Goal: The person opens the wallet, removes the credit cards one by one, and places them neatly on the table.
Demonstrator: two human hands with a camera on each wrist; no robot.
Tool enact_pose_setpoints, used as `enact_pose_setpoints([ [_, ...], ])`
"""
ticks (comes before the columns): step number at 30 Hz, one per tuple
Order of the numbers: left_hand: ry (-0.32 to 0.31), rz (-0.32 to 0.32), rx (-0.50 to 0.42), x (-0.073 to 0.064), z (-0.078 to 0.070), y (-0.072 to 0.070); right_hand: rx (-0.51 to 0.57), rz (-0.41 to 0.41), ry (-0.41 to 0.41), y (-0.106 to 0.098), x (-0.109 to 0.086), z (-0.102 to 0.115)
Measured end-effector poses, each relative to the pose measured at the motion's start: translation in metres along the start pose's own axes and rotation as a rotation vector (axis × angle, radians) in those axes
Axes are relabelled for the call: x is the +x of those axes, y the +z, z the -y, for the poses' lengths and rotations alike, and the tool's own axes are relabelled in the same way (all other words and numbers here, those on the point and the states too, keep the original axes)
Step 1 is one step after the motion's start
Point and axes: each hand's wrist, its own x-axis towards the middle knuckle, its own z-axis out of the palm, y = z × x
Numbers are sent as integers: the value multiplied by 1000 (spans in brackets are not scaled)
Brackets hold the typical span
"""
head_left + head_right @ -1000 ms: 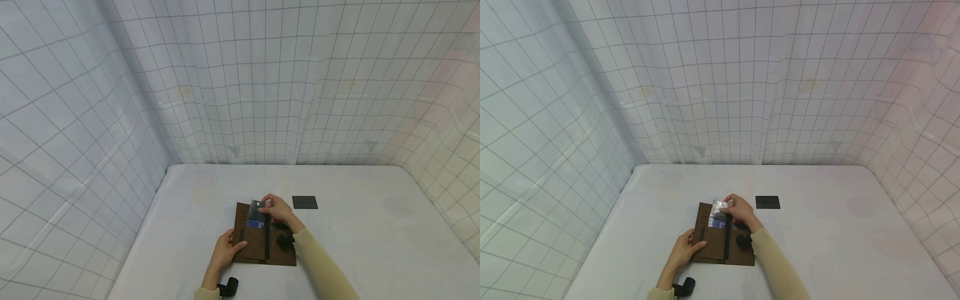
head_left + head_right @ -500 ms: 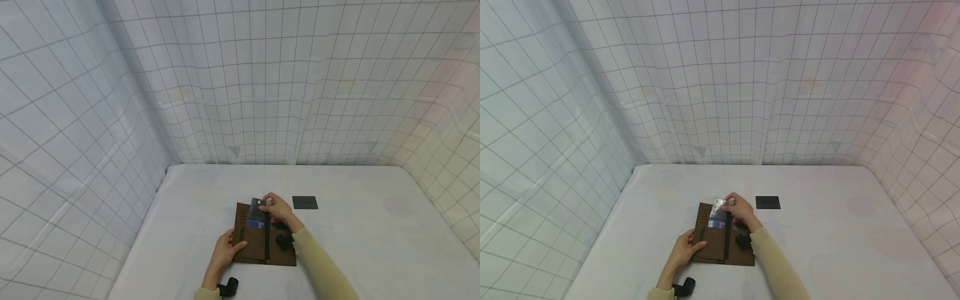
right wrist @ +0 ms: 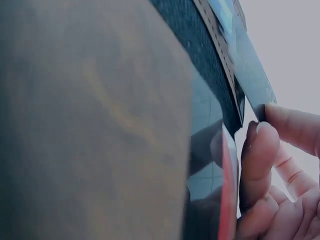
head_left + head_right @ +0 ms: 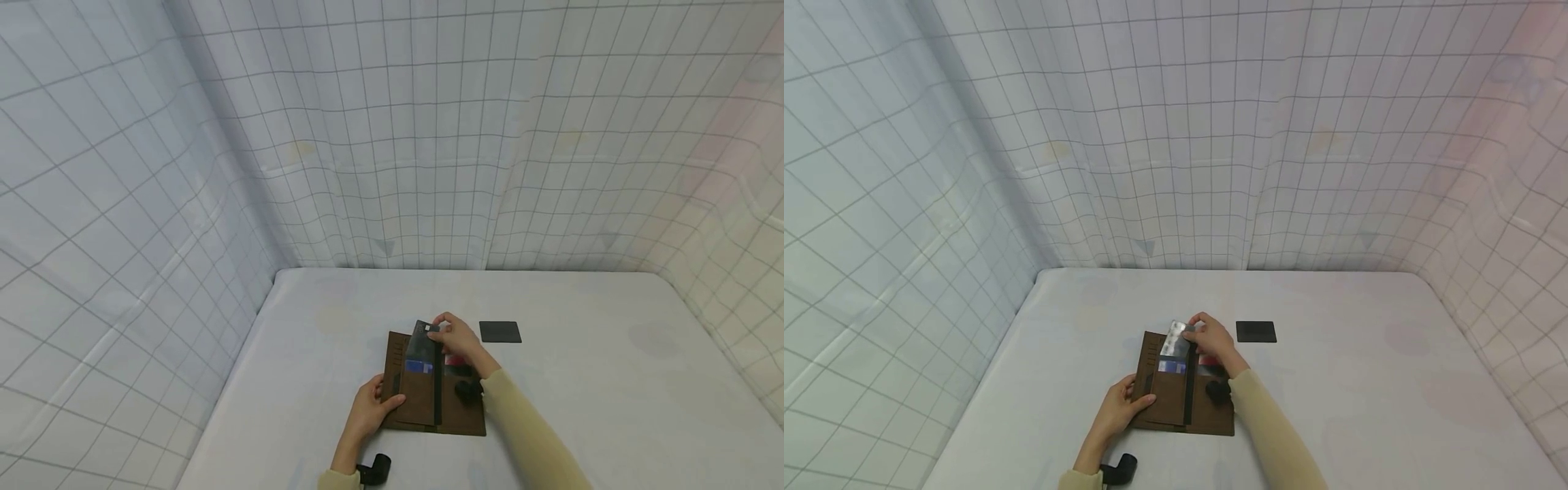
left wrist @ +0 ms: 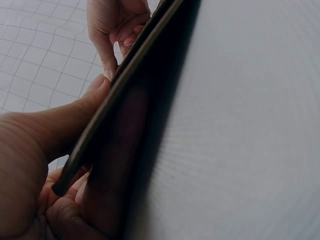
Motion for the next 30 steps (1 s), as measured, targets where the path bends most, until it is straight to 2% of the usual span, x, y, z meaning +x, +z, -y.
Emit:
enact_pose_setpoints([
  [7,2,9,-16,1,4,2,17,18,-1,-8,3,-4],
  [16,-2,7,-3,0,0,3,-6,6,-18,-14,0,-4],
  [25,-9,-9,26,10,36,3,-110,-14,-32,-20,-5,-3],
  [30,-6,-12,21,12,41,2,-127,-15,-52,-23,-8,-1],
])
